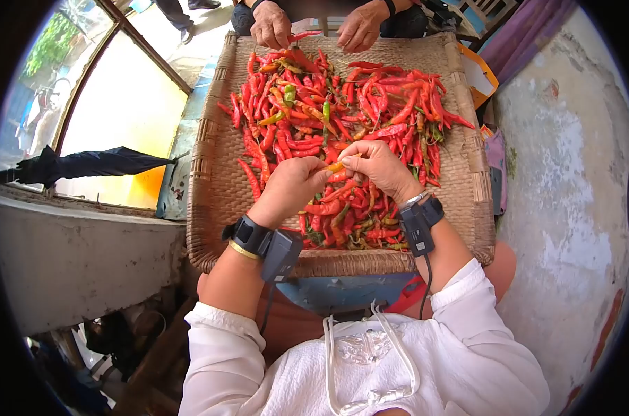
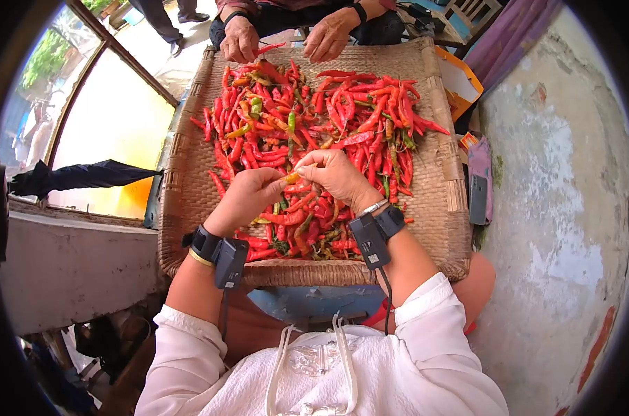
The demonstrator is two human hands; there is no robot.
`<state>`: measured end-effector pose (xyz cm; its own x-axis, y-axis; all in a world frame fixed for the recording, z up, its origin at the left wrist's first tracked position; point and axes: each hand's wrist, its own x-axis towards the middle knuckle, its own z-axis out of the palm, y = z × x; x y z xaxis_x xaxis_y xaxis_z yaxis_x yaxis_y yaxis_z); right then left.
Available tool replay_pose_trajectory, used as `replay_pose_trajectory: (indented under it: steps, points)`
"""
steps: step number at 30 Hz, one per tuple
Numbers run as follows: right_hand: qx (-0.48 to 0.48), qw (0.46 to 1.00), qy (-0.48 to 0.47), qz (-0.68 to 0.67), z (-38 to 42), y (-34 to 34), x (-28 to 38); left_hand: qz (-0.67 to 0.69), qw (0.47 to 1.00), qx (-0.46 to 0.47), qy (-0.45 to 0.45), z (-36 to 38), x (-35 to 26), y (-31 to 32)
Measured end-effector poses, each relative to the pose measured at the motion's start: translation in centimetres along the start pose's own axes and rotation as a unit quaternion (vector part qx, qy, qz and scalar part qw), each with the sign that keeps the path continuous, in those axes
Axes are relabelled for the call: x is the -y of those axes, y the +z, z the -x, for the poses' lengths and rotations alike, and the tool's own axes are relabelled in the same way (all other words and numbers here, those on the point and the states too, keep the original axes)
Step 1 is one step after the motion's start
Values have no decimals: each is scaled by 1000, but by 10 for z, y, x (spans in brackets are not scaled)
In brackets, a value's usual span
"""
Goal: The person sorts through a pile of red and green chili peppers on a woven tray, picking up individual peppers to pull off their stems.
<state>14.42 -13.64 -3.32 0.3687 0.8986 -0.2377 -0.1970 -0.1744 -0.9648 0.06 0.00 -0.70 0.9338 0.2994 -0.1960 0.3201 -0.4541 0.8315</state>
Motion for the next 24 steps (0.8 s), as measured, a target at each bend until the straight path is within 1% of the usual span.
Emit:
replay_pose_trajectory:
  steps: [2, 3, 4, 5, 6, 7, 8, 9, 10, 12, 13, 14, 15, 16, 18, 20, 21, 22, 23, 24]
  points:
    - [-6, 1000, 13, -14, 0, -5, 1, -49, 997, -35, 39, 0, 3, -2]
    - [-64, 995, -66, 34, -2, -7, -3, -50, 997, -36, 39, 1, 2, -3]
    - [-121, 979, -144, 82, -5, -11, -8, -54, 997, -54, 20, 2, 0, -4]
    - [-160, 939, -226, 202, -12, -24, -17, -57, 996, -71, 0, 3, -1, -5]
    - [-160, 939, -226, 202, -8, -28, -10, -57, 996, -71, 0, 3, 0, -4]
    - [-187, 968, -121, 114, -3, -30, 3, -60, 995, -74, 12, 2, 3, -4]
    - [-209, 978, -12, 24, 1, -34, 11, -61, 995, -76, 24, 2, 4, -3]
    - [-205, 974, -30, -89, 1, -40, 10, -61, 995, -77, 23, 2, 4, -3]
    - [-205, 974, -30, -89, 1, -42, 7, -63, 995, -73, 27, 1, 4, -3]
    - [-303, 934, -68, -178, 2, -40, 6, -66, 995, -71, 31, 1, 4, -2]
    - [-279, 956, -73, -57, 0, -44, 1, -67, 995, -68, 22, 1, 3, -3]
    - [-245, 966, -70, 41, 0, -41, -2, -67, 995, -66, 12, 2, 2, -3]
    - [-178, 964, -54, 188, 0, -39, -6, -74, 995, -65, 21, 2, 0, -4]
    - [-108, 937, -40, 331, 1, -34, -3, -81, 995, -63, 17, 4, -4, -5]
    - [-23, 865, -55, 498, 11, -13, 7, -93, 993, -60, 29, 2, 2, -3]
    - [32, 843, -86, 530, 12, -7, 0, -81, 995, -59, 9, 5, -5, -2]
    - [44, 839, -73, 537, 14, -4, 5, -85, 995, -57, 14, 5, -5, -2]
    - [55, 835, -59, 544, 15, -2, 9, -89, 994, -54, 20, 5, -4, -2]
    - [58, 815, -43, 574, 15, 0, 7, -87, 995, -50, 19, 5, -4, -1]
    - [45, 793, -53, 605, 14, -1, -2, -84, 995, -45, 17, 5, -5, -1]
